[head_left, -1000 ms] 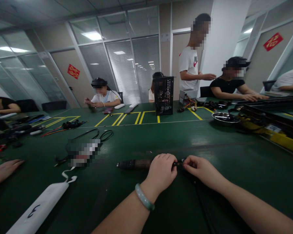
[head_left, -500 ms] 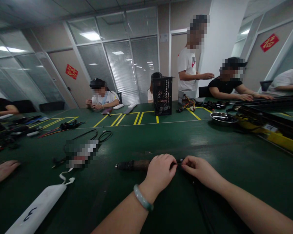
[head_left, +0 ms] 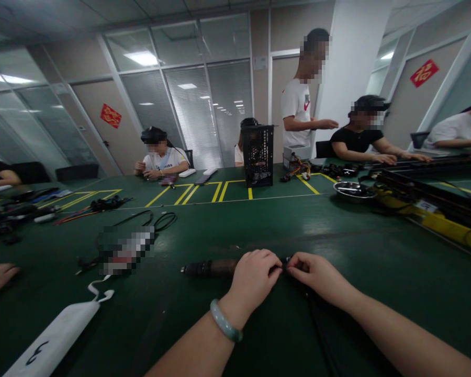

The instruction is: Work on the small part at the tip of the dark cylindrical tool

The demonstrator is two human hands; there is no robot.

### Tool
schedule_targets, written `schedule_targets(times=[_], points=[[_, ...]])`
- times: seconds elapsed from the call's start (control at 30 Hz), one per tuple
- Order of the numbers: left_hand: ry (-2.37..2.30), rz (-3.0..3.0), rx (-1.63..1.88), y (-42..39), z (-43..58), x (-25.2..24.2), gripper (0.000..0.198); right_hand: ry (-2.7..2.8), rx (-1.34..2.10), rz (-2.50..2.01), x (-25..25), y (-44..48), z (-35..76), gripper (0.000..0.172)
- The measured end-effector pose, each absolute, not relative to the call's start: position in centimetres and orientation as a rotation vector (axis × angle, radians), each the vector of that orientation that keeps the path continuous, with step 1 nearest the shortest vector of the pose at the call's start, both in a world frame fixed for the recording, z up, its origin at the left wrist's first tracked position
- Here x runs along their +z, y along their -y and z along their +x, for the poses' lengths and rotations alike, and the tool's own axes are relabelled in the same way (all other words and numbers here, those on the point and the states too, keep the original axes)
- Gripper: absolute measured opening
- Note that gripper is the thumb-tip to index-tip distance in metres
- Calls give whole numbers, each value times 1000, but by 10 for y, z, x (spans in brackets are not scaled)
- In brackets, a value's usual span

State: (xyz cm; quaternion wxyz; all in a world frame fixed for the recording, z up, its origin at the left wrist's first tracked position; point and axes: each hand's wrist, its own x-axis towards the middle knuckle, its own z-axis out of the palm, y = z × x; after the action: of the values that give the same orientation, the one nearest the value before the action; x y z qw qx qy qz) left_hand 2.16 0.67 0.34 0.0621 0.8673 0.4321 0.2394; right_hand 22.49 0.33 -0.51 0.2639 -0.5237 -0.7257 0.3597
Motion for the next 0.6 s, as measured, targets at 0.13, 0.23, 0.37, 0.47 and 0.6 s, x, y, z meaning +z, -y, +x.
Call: schedule_targets(times=[0.13,0.23,0.37,0.47,0.6], points=[[-1334,2609,717,-6,23,3,14,1963,953,-1425,-5,-4,225,18],[-1375,2570,725,-5,23,4,14,1959,962,-1433,-4,-3,225,18],[-1311,2586,739,-6,22,4,7,1962,953,-1428,-5,-3,225,17],[-1264,2620,737,-6,22,5,7,1965,936,-1414,-7,-4,225,17],[-1271,2634,714,-3,23,8,15,1950,945,-1407,-10,-5,225,18]])
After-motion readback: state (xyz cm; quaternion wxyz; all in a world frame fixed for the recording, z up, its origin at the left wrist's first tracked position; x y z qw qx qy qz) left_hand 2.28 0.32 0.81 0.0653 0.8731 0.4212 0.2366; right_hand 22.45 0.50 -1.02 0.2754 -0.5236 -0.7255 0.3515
